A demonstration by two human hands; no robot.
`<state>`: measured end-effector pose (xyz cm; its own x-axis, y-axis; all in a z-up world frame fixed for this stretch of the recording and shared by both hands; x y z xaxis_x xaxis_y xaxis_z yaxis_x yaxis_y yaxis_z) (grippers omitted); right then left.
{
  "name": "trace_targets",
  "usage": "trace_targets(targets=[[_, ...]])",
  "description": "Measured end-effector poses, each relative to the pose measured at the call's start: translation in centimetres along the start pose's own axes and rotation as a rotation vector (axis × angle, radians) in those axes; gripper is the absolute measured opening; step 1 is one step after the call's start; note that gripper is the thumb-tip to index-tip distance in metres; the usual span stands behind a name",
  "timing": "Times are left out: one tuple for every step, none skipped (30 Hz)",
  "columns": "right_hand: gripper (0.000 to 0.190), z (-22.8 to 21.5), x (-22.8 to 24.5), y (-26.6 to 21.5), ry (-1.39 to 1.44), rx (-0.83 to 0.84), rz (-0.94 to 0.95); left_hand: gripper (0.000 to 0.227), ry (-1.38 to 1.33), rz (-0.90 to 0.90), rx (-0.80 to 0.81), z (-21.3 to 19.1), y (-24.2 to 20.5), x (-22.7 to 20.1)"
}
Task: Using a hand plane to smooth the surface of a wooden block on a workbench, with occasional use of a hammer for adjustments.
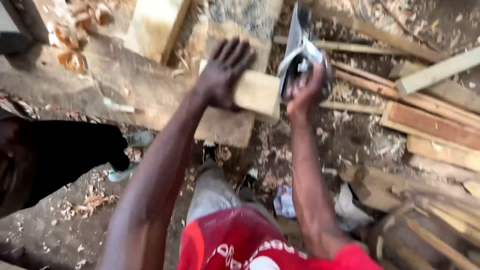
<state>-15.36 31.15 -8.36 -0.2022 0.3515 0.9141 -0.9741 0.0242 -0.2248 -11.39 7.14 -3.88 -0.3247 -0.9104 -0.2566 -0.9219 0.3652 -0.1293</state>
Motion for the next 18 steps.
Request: trace_targets(targets=[[0.045,2.0,1.6,3.1,0.125,0.128,-0.299,0.147,0.028,0.010,-0.057,-1.0,1.2,0.9],[0.045,-0.3,1.3,-0.9,0.126,0.122,-0.314,0.147,0.034,0.022,-0.065,-0.4,0.6,-0.4],[0.043,-1.2,0.4,-3.0,0.222,-0.026,-0.009,0.149,0.037,0.002,-0.032,-0.8,0.5,-0.1],[0.041,-2.0,-0.9,-4.9,0.305,-0.166,0.304,0.152,0.040,-0.018,-0.001,-1.0,0.5,0.4],[0.041,-1.5,0.3,-8.9,0.300,-0.164,0.315,0.152,0.034,-0.027,0.005,-1.5,0.3,0.5],[0.034,-1.0,1.5,-12.6,0.251,0.054,0.262,0.148,0.038,-0.026,-0.018,-1.9,0.3,0.8],[0.066,-1.1,3.1,-16.7,0.191,0.253,0.205,0.145,0.027,-0.009,-0.038,-1.6,0.7,0.3],[0.066,-4.1,0.4,-19.8,0.178,0.238,0.213,0.145,0.007,-0.003,-0.031,-0.5,0.2,-0.6],[0.033,-6.1,-2.8,-21.0,0.254,0.184,0.087,0.144,-0.010,0.044,-0.032,-0.6,0.2,0.0],[0.069,-8.2,-5.9,-22.2,0.332,0.131,-0.039,0.146,-0.027,0.090,-0.033,-0.7,0.1,0.6],[0.069,-5.6,-3.9,-18.0,0.348,0.162,-0.063,0.146,0.004,0.083,-0.061,-1.3,0.4,0.7],[0.057,-3.3,-1.7,-14.3,0.078,0.064,-0.017,0.142,-0.007,0.059,0.009,-1.8,0.7,0.6],[0.051,-1.7,1.1,-12.9,-0.200,-0.068,0.052,0.138,-0.043,0.046,0.109,-1.6,-0.1,-0.7],[0.051,-0.4,-1.2,-4.8,-0.193,-0.071,0.049,0.138,-0.036,0.050,0.110,-1.9,1.6,1.6],[0.048,0.0,-2.1,0.4,0.091,-0.051,0.074,0.143,-0.015,0.051,0.043,-0.6,1.2,1.6],[0.053,1.6,-2.2,5.5,0.375,-0.044,0.094,0.151,0.007,0.050,-0.024,0.9,0.8,1.5],[0.053,0.1,-2.0,6.0,0.374,-0.068,0.101,0.151,-0.004,0.062,-0.006,2.8,0.3,1.1],[0.076,-1.2,-1.7,6.7,0.404,-0.120,0.159,0.158,-0.063,0.052,-0.002,4.5,-0.1,0.8]])
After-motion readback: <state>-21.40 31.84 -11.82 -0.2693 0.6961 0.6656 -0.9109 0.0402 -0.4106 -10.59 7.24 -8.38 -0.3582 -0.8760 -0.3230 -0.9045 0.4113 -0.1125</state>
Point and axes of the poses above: each hand's wrist, its own y-axis towards the middle knuckle, its own z-axis out of the palm, x = y × z, the point moved 1 cm from there along y, towards the middle knuckle, and after that the axes turned 13 degrees about x, right-handed, at the moved point
